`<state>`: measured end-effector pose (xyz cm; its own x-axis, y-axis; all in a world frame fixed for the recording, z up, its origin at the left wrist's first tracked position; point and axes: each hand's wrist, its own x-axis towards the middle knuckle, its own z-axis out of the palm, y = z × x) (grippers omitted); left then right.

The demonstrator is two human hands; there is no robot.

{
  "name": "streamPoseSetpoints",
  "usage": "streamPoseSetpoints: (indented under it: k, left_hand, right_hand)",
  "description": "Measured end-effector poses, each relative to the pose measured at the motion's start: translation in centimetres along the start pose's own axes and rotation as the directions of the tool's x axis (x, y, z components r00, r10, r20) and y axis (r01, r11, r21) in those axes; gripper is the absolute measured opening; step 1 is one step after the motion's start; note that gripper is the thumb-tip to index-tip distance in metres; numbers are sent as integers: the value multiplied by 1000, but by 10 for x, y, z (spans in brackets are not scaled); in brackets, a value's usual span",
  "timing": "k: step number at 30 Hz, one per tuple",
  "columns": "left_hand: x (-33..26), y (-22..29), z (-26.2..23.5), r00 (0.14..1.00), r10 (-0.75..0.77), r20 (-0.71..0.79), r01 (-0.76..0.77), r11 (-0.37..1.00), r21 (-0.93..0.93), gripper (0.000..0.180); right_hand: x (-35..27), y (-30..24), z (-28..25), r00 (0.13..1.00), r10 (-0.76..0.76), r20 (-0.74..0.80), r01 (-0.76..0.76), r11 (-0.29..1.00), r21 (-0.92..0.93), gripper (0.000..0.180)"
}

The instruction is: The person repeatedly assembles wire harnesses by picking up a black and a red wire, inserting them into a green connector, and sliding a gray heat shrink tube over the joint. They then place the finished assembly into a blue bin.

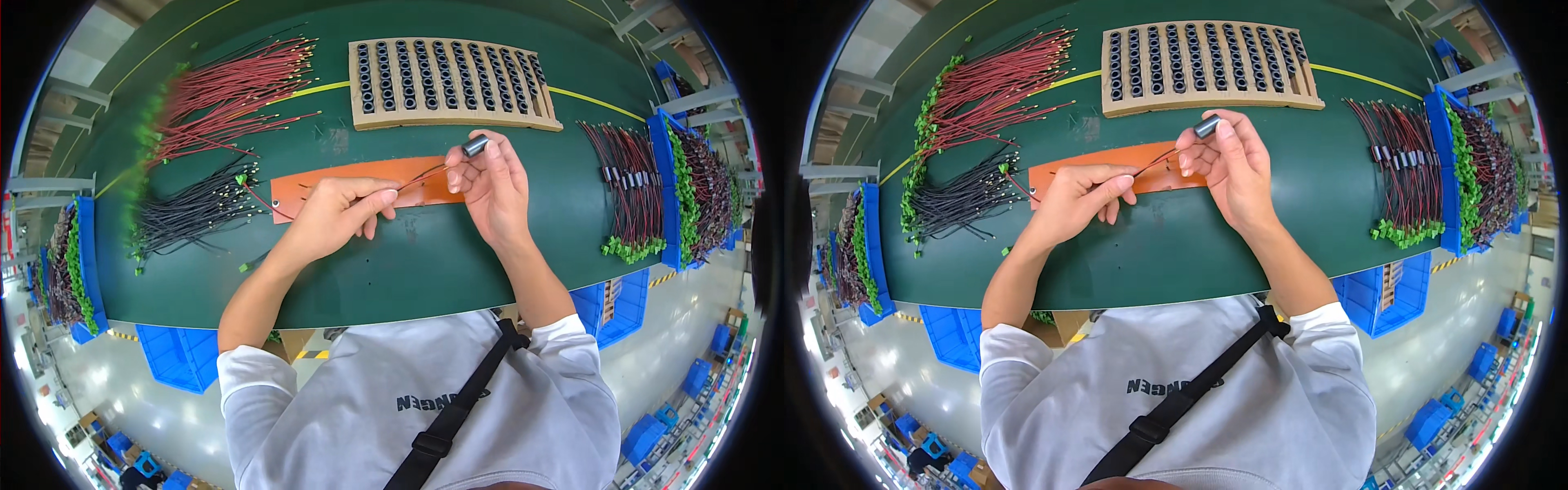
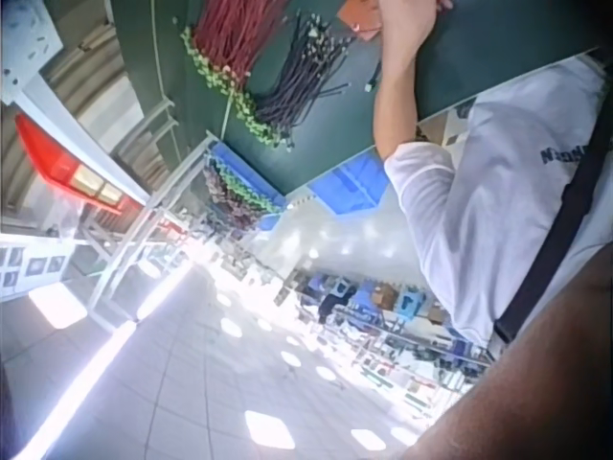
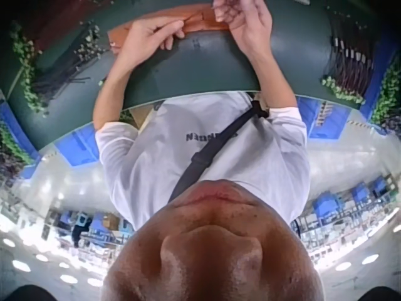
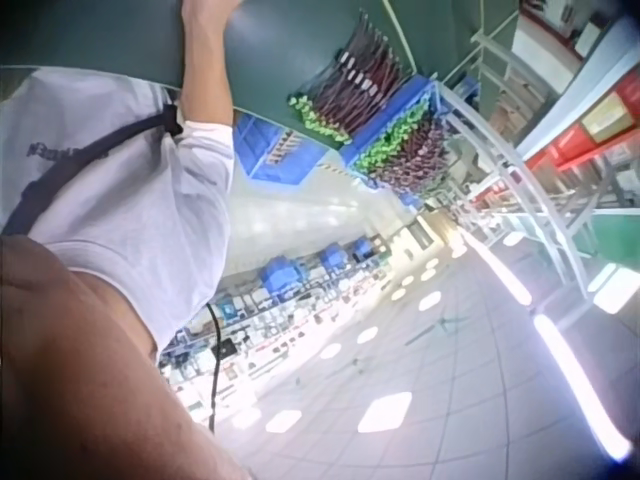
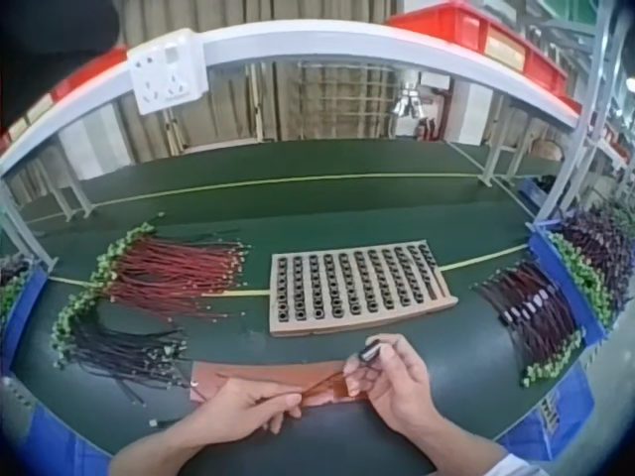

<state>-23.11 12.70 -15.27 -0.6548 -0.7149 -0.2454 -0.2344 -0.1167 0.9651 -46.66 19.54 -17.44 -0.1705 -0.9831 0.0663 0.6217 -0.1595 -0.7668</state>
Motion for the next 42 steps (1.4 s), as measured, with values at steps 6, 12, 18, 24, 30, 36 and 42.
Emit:
streamPoseSetpoints:
  k: [6, 12, 18, 24, 30, 36, 42]
  left_hand:
    - [3, -6, -4, 999, -48, 18, 49, 997, -60, 26]
    - [4, -2, -7, 997, -81, 18, 82, 993, -86, 25]
    - [3, -3, -6, 997, -67, 44, 69, 997, -40, 26]
    - [2, -2, -6, 997, -71, 32, 73, 996, -47, 26]
    - [3, -7, -6, 997, -63, 40, 66, 995, -78, 27]
    - [3, -8, -2, 997, -65, 43, 69, 993, -100, 26]
    - [5, -6, 4, 998, 47, 34, -46, 999, -26, 25]
  right_hand:
    - [1, 2, -1, 998, -58, 2, 58, 995, -82, 23]
    - [0, 4, 0, 998, -62, 22, 64, 988, -142, 24]
    - [-2, 5, 0, 996, -40, 82, 57, 975, -215, 26]
    - [-3, 10, 2, 994, -32, 107, 63, 952, -300, 25]
    - [-7, 11, 10, 990, -54, 127, 99, 921, -378, 34]
    - [-14, 21, 12, 983, -29, 183, 113, 879, -464, 34]
    - [-18, 28, 14, 974, 117, 195, -67, 967, -246, 32]
